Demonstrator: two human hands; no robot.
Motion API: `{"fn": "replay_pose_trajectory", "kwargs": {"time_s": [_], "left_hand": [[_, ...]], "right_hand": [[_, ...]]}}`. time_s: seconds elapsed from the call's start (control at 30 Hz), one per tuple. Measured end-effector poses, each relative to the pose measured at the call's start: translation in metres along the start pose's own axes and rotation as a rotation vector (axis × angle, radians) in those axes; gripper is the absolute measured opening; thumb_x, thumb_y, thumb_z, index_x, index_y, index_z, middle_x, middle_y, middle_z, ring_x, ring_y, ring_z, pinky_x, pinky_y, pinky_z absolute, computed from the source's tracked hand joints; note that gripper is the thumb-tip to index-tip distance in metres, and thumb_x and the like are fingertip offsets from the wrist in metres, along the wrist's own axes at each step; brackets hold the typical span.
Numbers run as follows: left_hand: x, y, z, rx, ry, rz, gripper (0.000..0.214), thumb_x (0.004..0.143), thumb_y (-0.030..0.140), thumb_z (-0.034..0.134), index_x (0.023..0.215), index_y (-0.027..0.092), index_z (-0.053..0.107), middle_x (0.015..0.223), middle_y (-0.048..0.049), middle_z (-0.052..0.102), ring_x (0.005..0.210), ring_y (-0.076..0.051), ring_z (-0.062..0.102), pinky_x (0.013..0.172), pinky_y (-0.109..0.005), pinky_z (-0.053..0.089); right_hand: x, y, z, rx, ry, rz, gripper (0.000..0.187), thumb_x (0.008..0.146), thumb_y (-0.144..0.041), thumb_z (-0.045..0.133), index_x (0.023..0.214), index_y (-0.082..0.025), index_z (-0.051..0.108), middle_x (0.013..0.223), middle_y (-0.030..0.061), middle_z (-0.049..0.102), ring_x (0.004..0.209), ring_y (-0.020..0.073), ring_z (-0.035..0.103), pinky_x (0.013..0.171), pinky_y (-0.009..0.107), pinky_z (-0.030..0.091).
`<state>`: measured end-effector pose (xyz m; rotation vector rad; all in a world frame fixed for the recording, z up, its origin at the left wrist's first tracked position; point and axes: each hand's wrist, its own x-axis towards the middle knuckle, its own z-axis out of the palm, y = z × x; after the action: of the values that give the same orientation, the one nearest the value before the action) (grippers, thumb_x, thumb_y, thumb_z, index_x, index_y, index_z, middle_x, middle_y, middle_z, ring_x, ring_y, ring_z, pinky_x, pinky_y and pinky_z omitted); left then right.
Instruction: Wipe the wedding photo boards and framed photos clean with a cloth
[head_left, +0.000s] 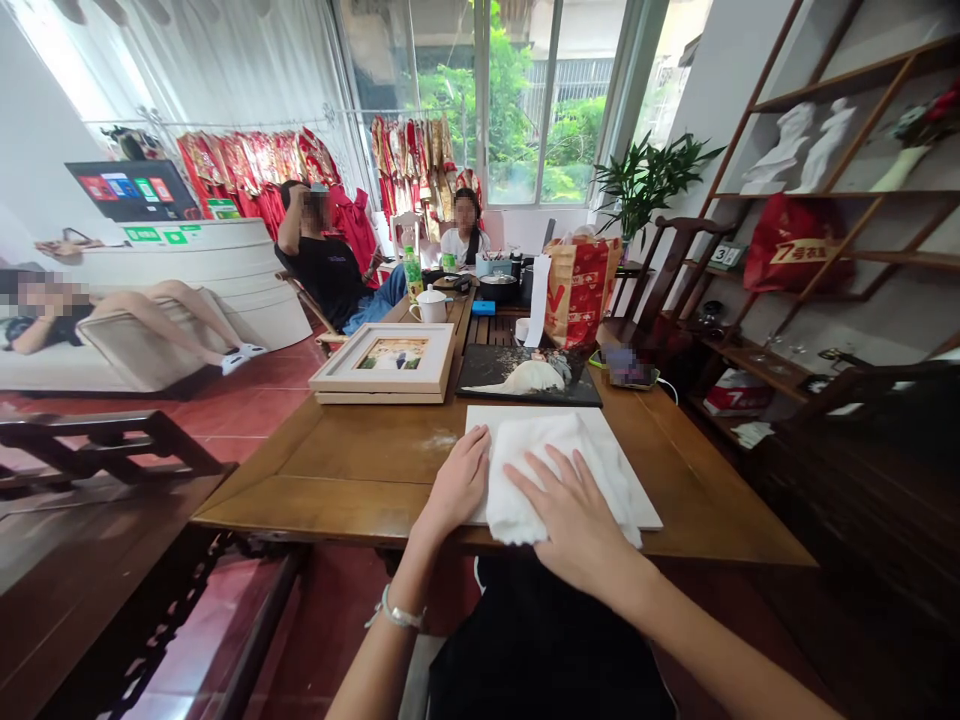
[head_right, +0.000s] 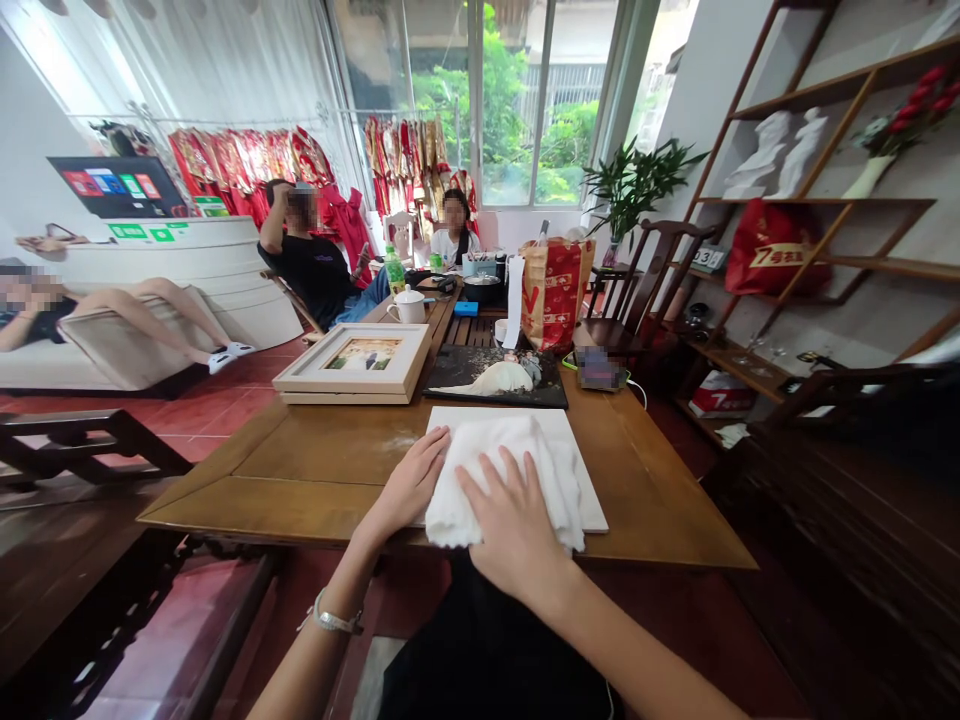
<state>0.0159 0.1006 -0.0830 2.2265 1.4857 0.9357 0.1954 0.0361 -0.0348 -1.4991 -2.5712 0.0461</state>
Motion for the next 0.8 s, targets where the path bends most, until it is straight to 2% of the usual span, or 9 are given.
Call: {"fn": "replay_pose_trajectory", "kwargs": {"time_s": [0.1,0.2,0.4,0.5,0.57,0.67,0.8], "left_hand": [[0.0,0.002,-0.004,-0.033,-0.028,0.004,0.041,0.09,0.023,0.036,0.129,0.019,0.048,0.14,-0.0087,0.045,0.133,-0.021,0.037,0.109,-0.042,0.033],[0.0,0.005,-0.009,-0.074,-0.054,0.02,0.042,0.088,0.026,0.042,0.129,0.02,0.049,0.14,-0.0095,0.044,0.132,-0.023,0.037,0.109,-0.041,0.034],[0.001,0.004,-0.008,-0.081,-0.043,-0.032,0.04,0.089,0.021,0.036,0.125,0.016,0.053,0.139,-0.0106,0.045,0.132,-0.021,0.038,0.11,-0.04,0.032],[0.002,0.003,-0.004,-0.06,-0.021,-0.04,0.04,0.089,0.019,0.034,0.125,0.016,0.053,0.139,-0.0103,0.045,0.132,-0.02,0.037,0.11,-0.04,0.032],[0.001,0.002,-0.003,-0.039,-0.021,-0.026,0.041,0.088,0.019,0.037,0.126,0.015,0.051,0.14,-0.0111,0.045,0.133,-0.021,0.036,0.111,-0.041,0.031],[0.0,0.002,-0.002,-0.01,-0.029,-0.017,0.043,0.086,0.019,0.041,0.127,0.012,0.049,0.14,-0.0135,0.044,0.134,-0.024,0.035,0.111,-0.043,0.03],[-0.001,0.003,-0.002,-0.013,-0.027,-0.008,0.042,0.085,0.018,0.042,0.126,0.011,0.05,0.139,-0.0152,0.044,0.133,-0.025,0.036,0.11,-0.044,0.031]], "right_hand": [[0.023,0.001,0.0,-0.033,0.014,0.034,0.074,0.065,-0.015,0.053,0.137,-0.019,0.04,0.143,0.0135,0.038,0.134,0.0365,0.02,0.107,0.057,0.008],[0.028,-0.008,0.001,-0.024,0.008,0.01,0.074,0.065,-0.015,0.051,0.138,-0.014,0.039,0.142,0.017,0.038,0.133,0.037,0.021,0.106,0.058,0.007],[-0.007,-0.025,-0.004,0.072,-0.053,-0.087,0.077,0.063,-0.016,0.05,0.139,-0.013,0.037,0.142,0.0175,0.037,0.134,0.0341,0.019,0.109,0.053,0.006],[-0.023,-0.02,-0.016,0.14,-0.126,-0.143,0.076,0.062,-0.014,0.048,0.138,-0.017,0.039,0.142,0.0112,0.04,0.135,0.0297,0.021,0.111,0.049,0.007],[-0.024,-0.01,-0.024,0.149,-0.143,-0.119,0.073,0.063,-0.012,0.045,0.135,-0.019,0.043,0.138,0.007,0.046,0.134,0.029,0.022,0.111,0.049,0.006],[-0.004,0.009,-0.028,0.112,-0.11,-0.013,0.066,0.066,-0.012,0.044,0.131,-0.016,0.049,0.133,0.0079,0.052,0.133,0.0324,0.024,0.11,0.053,0.007],[0.052,0.035,-0.018,0.16,-0.047,0.032,0.057,0.069,-0.011,0.044,0.126,-0.01,0.053,0.131,0.014,0.052,0.129,0.0348,0.032,0.105,0.054,0.021]]}}
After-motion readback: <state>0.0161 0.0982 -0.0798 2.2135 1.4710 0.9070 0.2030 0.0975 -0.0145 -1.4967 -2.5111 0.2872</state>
